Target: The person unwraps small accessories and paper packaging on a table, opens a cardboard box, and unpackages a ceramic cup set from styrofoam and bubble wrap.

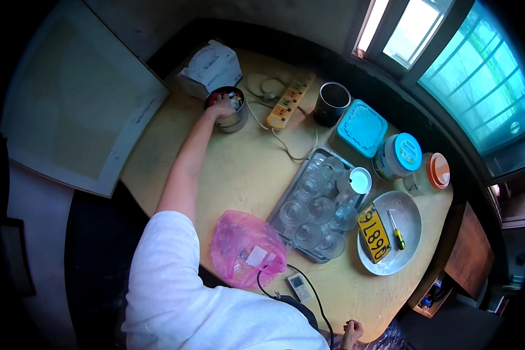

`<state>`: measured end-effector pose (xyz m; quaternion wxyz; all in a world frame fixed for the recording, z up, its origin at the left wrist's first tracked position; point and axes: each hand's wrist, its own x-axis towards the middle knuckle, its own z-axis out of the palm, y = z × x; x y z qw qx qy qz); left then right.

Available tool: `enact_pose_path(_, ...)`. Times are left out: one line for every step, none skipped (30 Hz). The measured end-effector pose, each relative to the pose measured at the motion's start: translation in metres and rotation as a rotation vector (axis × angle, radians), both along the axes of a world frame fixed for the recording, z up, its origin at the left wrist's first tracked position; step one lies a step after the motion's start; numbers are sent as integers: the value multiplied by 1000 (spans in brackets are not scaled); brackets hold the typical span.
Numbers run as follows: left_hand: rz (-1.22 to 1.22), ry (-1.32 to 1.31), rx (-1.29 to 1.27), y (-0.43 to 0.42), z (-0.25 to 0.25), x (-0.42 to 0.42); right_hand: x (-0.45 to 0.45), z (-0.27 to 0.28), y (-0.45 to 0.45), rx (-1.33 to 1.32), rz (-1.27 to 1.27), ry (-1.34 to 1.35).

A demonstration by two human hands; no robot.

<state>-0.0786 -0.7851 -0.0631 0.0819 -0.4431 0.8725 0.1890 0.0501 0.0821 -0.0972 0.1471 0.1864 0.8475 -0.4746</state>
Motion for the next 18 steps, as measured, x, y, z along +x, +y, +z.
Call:
enact_pose_path(50, 19, 76, 0, 4, 2, 2, -4, 1, -14, 1, -32)
enact_pose_path(56, 19, 69, 1, 7, 4, 2, -7, 2, 0, 8, -52)
enact_pose_path(47, 63, 80, 7, 9, 8, 2, -8, -1, -2, 12, -55)
enact_pose_path(39, 105, 93, 14, 10, 12, 2, -9, -4, 5, 26, -82)
enact_pose_path(43, 100, 96, 27, 8, 19, 3, -7, -5, 15, 39, -110)
enact_pose_path(-44, 97, -46, 48, 20, 27, 3, -6, -10, 31, 45, -120)
enact_pose_path(-130, 91, -189, 63, 26, 34, 3, -8, -11, 29, 48, -120)
enact_pose_path(-154, 150, -261, 68, 21, 38, 4, -10, -11, 7, 59, -136)
enact_pose_path(-147, 148, -259, 66, 14, 39, 4, -11, -10, -14, 71, -151)
enact_pose_path(-164, 165, -295, 60, 6, 37, 4, -11, -11, -11, 77, -150)
enact_pose_path(-180, 182, -329, 53, 0, 35, 5, -10, -13, -2, 96, -160)
enact_pose_path(-174, 180, -326, 48, -2, 36, 7, -9, -12, 7, 113, -172)
enact_pose_path(-179, 183, -294, 43, -1, 34, 8, -10, -10, 8, 117, -170)
enact_pose_path(-185, 185, -262, 39, -2, 33, 9, -10, -8, 16, 133, -164)
enact_pose_path(-184, 186, -261, 35, -8, 33, 12, -10, -4, 24, 147, -159)
enact_pose_path(-182, 228, -268, 32, -15, 33, 15, -12, -2, 24, 147, -157)
enact_pose_path(-177, 270, -275, 30, -22, 34, 16, -13, 1, 18, 132, -157)
enact_pose_path(-172, 268, -274, 37, -20, 38, 18, -14, 5, 13, 121, -159)
